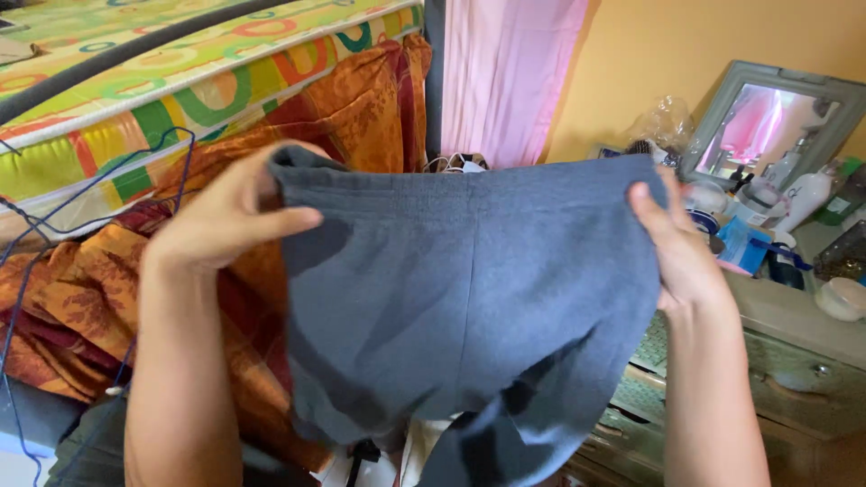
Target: Organizing and hanging various clothing items in a bedroom.
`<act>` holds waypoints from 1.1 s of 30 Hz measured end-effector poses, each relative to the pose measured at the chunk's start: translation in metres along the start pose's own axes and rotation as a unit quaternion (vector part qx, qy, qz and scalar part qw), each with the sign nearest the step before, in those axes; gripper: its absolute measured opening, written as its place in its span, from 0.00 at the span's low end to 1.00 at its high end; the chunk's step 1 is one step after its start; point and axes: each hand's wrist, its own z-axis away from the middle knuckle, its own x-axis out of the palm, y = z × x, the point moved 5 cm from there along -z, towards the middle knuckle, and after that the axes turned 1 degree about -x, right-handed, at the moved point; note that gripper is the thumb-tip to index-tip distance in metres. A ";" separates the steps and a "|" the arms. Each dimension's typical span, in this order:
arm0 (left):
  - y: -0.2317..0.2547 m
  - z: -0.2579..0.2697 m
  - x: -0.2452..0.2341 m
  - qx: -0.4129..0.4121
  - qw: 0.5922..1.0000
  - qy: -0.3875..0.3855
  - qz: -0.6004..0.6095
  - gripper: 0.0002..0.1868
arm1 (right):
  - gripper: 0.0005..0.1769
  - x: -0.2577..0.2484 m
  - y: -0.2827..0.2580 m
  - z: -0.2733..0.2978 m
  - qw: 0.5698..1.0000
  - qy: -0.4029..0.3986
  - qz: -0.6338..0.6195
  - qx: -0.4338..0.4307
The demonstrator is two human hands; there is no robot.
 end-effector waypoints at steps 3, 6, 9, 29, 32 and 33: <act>-0.038 -0.026 -0.004 0.113 0.958 -0.025 -0.262 0.19 | 0.49 0.005 0.023 -0.017 0.996 0.013 0.008 0.092; -0.062 -0.039 0.007 0.043 0.910 0.087 -0.402 0.18 | 0.38 0.021 0.054 -0.016 0.989 -0.006 -0.015 0.148; -0.040 -0.033 0.040 0.130 0.861 0.238 -0.430 0.15 | 0.25 0.061 0.043 0.002 0.992 -0.017 -0.085 0.088; -0.024 -0.046 0.170 0.285 0.902 0.289 -0.146 0.15 | 0.64 0.120 0.080 0.083 0.939 -0.108 0.221 -0.239; -0.020 -0.058 0.186 0.318 0.908 0.275 -0.011 0.11 | 0.53 0.106 0.169 0.089 0.981 0.012 0.183 -0.064; -0.019 -0.064 0.192 0.317 0.908 0.274 -0.012 0.11 | 0.53 0.101 0.193 0.093 0.981 0.012 0.182 -0.063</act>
